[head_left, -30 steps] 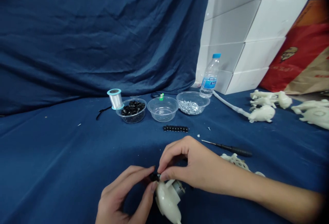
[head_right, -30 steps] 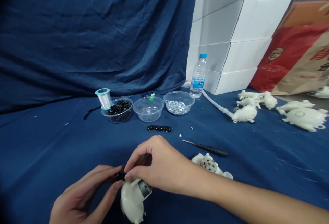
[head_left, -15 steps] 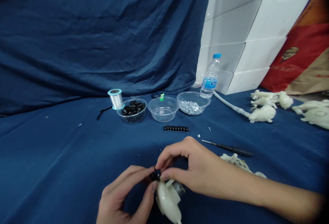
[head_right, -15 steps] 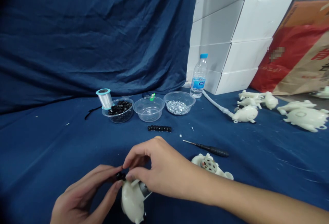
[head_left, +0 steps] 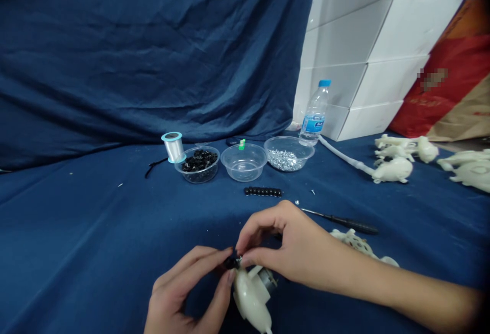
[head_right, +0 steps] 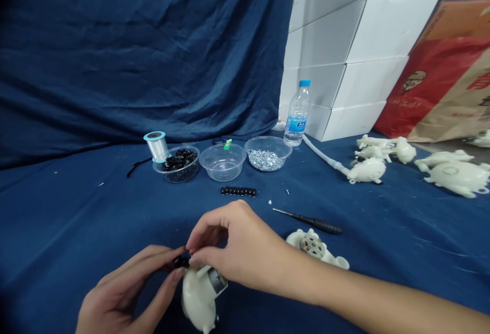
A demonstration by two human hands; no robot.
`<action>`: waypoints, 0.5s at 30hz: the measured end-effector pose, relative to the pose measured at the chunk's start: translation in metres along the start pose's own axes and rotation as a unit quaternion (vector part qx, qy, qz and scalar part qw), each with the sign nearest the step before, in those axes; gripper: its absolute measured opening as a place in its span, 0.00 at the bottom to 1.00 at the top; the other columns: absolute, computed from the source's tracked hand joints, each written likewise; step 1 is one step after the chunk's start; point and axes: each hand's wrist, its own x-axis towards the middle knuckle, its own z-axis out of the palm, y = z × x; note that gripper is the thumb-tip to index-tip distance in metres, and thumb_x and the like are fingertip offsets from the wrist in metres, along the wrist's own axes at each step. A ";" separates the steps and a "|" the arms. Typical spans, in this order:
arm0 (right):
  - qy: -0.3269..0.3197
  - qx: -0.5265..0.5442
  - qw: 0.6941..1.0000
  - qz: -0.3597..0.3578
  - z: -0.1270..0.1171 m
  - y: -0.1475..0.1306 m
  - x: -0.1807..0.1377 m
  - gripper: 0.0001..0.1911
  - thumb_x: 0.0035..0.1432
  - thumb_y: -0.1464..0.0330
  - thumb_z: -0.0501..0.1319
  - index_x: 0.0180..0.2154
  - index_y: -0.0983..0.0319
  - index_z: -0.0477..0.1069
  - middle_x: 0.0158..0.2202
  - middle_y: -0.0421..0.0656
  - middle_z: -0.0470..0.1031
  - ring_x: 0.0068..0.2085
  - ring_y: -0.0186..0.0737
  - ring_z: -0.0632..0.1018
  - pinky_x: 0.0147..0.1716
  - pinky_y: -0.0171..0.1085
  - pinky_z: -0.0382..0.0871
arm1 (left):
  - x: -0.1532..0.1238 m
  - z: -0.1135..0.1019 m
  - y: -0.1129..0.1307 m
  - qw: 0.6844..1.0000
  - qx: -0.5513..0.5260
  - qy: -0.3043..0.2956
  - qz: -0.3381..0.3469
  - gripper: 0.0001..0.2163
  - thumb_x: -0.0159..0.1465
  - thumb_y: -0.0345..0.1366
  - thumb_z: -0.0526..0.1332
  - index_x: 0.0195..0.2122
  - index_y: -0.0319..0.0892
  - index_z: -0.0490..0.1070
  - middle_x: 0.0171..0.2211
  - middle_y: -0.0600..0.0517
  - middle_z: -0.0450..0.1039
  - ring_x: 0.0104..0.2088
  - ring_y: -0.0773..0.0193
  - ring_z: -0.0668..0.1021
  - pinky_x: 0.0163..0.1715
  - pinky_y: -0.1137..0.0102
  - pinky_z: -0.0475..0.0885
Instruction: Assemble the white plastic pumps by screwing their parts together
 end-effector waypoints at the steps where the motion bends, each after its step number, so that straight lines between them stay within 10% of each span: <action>1: 0.003 -0.006 1.000 -0.001 0.000 0.000 0.000 0.02 0.54 0.72 0.69 0.32 0.61 0.81 0.29 0.39 0.82 0.31 0.34 0.80 0.32 0.31 0.74 | 0.000 0.000 0.000 1.000 0.000 0.001 -0.002 0.13 0.63 0.26 0.64 0.46 0.49 0.76 0.36 0.56 0.79 0.35 0.70 0.83 0.37 0.81 0.79; 15: 0.003 -0.029 1.000 -0.001 -0.001 -0.001 0.001 0.02 0.54 0.71 0.69 0.31 0.61 0.82 0.27 0.40 0.83 0.29 0.37 0.82 0.30 0.31 0.74 | -0.001 -0.001 0.002 1.000 0.004 0.015 -0.008 0.11 0.62 0.27 0.65 0.43 0.50 0.76 0.37 0.58 0.80 0.34 0.72 0.83 0.37 0.83 0.79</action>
